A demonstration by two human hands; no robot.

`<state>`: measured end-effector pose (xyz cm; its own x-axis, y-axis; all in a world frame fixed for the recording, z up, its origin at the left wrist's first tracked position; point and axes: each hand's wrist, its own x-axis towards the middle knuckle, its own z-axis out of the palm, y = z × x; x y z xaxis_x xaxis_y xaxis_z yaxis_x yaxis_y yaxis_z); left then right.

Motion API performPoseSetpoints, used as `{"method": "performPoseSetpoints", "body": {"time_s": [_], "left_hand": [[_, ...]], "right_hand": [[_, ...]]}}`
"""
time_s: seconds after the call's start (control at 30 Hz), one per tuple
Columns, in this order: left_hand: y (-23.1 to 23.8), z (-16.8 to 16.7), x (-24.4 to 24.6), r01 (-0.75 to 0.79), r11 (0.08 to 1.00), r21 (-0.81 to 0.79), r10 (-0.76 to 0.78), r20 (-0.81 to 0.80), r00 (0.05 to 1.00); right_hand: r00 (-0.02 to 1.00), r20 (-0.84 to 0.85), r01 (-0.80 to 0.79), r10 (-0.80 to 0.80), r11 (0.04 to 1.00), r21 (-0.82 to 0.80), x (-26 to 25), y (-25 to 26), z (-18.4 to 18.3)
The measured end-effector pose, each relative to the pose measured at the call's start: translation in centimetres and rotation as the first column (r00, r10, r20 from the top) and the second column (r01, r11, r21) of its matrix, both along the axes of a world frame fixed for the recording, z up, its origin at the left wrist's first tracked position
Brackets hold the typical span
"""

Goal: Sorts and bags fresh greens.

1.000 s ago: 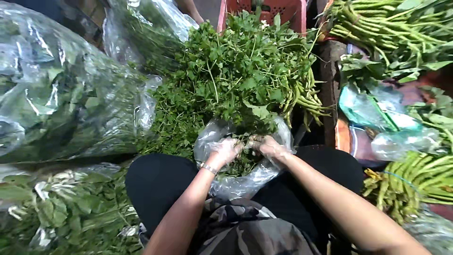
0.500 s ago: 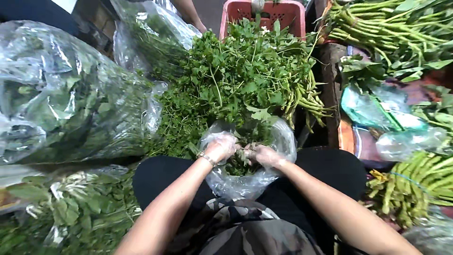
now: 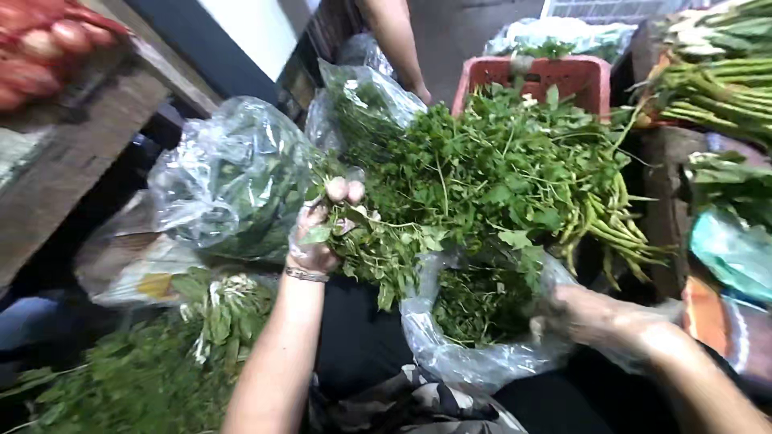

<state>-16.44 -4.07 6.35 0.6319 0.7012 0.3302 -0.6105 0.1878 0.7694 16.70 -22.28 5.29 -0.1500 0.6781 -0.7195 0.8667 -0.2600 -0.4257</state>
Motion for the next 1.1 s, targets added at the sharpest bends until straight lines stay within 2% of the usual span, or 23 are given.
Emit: {"method": "performPoseSetpoints", "body": {"time_s": [0.07, 0.1, 0.13, 0.17, 0.2, 0.23, 0.27, 0.3, 0.37, 0.43, 0.5, 0.6, 0.63, 0.7, 0.77, 0.83, 0.9, 0.97, 1.0, 1.03, 1.07, 1.1], "left_hand": [[-0.5, -0.9, 1.1, 0.025, 0.997, -0.074, -0.018, 0.095, 0.995], [-0.7, -1.4, 1.7, 0.05, 0.994, -0.098, -0.038, 0.117, 0.992], [-0.9, -1.8, 2.3, 0.062, 0.993, -0.104, -0.05, 0.113, 0.992], [-1.1, -2.2, 2.9, 0.065, 0.993, -0.095, -0.056, 0.093, 0.994], [-1.5, -2.5, 3.7, 0.053, 0.994, -0.095, -0.048, 0.059, 0.997], [-2.0, -2.7, 4.4, 0.047, 0.994, -0.101, -0.045, 0.023, 0.999], [-2.4, -2.7, 5.1, 0.069, 0.992, -0.11, -0.069, -0.003, 0.998], [-2.8, -2.6, 5.7, 0.064, 0.989, -0.133, -0.072, -0.051, 0.996], [-4.1, -1.6, 6.8, -0.082, 0.986, -0.143, 0.039, -0.285, 0.958], [-5.0, -0.4, 7.8, -0.245, 0.966, -0.086, 0.172, -0.495, 0.852], [-5.0, -0.7, 8.0, -0.281, 0.96, 0.012, 0.244, -0.537, 0.808], [-5.0, -1.3, 8.6, -0.331, 0.943, -0.037, 0.276, -0.468, 0.84], [-5.1, -1.6, 9.1, -0.366, 0.929, -0.053, 0.302, -0.46, 0.835], [-5.7, -1.9, 10.3, -0.45, 0.893, 0.021, 0.395, -0.516, 0.76], [-6.3, -2.3, 11.0, -0.42, 0.898, 0.131, 0.417, -0.557, 0.718], [-6.7, -2.6, 11.5, -0.402, 0.902, 0.16, 0.419, -0.553, 0.72], [-7.0, -2.1, 11.2, -0.406, 0.9, 0.155, 0.419, -0.56, 0.715], [-7.5, -1.4, 11.5, -0.402, 0.897, 0.186, 0.427, -0.607, 0.671], [-7.6, -1.4, 11.7, -0.39, 0.897, 0.208, 0.43, -0.614, 0.662], [-7.5, -1.6, 11.8, -0.368, 0.901, 0.231, 0.428, -0.616, 0.661], [-7.2, -1.8, 11.9, -0.348, 0.898, 0.27, 0.439, -0.621, 0.649], [-7.2, -1.7, 12.0, -0.309, 0.89, 0.336, 0.457, -0.649, 0.609]], "right_hand": [[0.986, -0.165, 0.046, 0.007, 0.949, 0.312, 1.0, -0.5, 2.6], [0.977, -0.212, 0.079, 0.039, 0.85, 0.521, 1.0, -0.4, 3.1], [0.976, -0.209, 0.104, 0.065, 0.702, 0.705, 0.4, 0.1, 3.2], [0.979, -0.181, 0.111, 0.09, 0.504, 0.856, -0.6, 1.1, 2.8], [0.978, -0.182, 0.137, 0.097, 0.358, 0.923, -2.2, 2.2, 2.7], [0.97, -0.223, 0.184, 0.098, 0.306, 0.934, -3.9, 3.3, 2.7], [0.954, -0.286, 0.242, 0.092, 0.329, 0.913, -5.6, 4.1, 2.7], [0.929, -0.362, 0.303, 0.078, 0.401, 0.864, -7.1, 4.9, 2.6], [0.872, -0.488, 0.409, 0.03, 0.503, 0.761, -8.8, 6.0, 1.7], [0.851, -0.524, 0.466, -0.026, 0.498, 0.732, -8.8, 6.1, 1.5], [0.844, -0.534, 0.506, -0.036, 0.379, 0.775, -8.1, 5.7, 1.2], [0.8, -0.599, 0.593, -0.043, 0.214, 0.776, -7.5, 5.1, 0.0], [0.791, -0.61, 0.606, -0.037, 0.181, 0.775, -7.8, 4.9, -0.5], [0.802, -0.597, 0.595, -0.031, 0.123, 0.794, -8.9, 4.7, -1.6], [0.822, -0.568, 0.569, -0.037, 0.087, 0.818, -9.8, 4.7, -2.6], [0.836, -0.547, 0.549, -0.04, 0.041, 0.835, -10.0, 4.8, -3.2], [0.844, -0.534, 0.536, -0.04, 0.067, 0.842, -10.4, 4.9, -3.0], [0.881, -0.472, 0.467, -0.005, 0.152, 0.871, -10.0, 4.3, -2.3], [0.91, -0.412, 0.391, 0.04, 0.249, 0.886, -9.0, 3.9, -1.5], [0.935, -0.346, 0.286, 0.079, 0.41, 0.866, -7.5, 3.6, 0.0], [0.947, -0.307, 0.2, 0.095, 0.575, 0.793, -5.9, 3.7, 1.7], [0.944, -0.322, 0.196, 0.068, 0.669, 0.717, -4.4, 4.0, 2.9]]}}
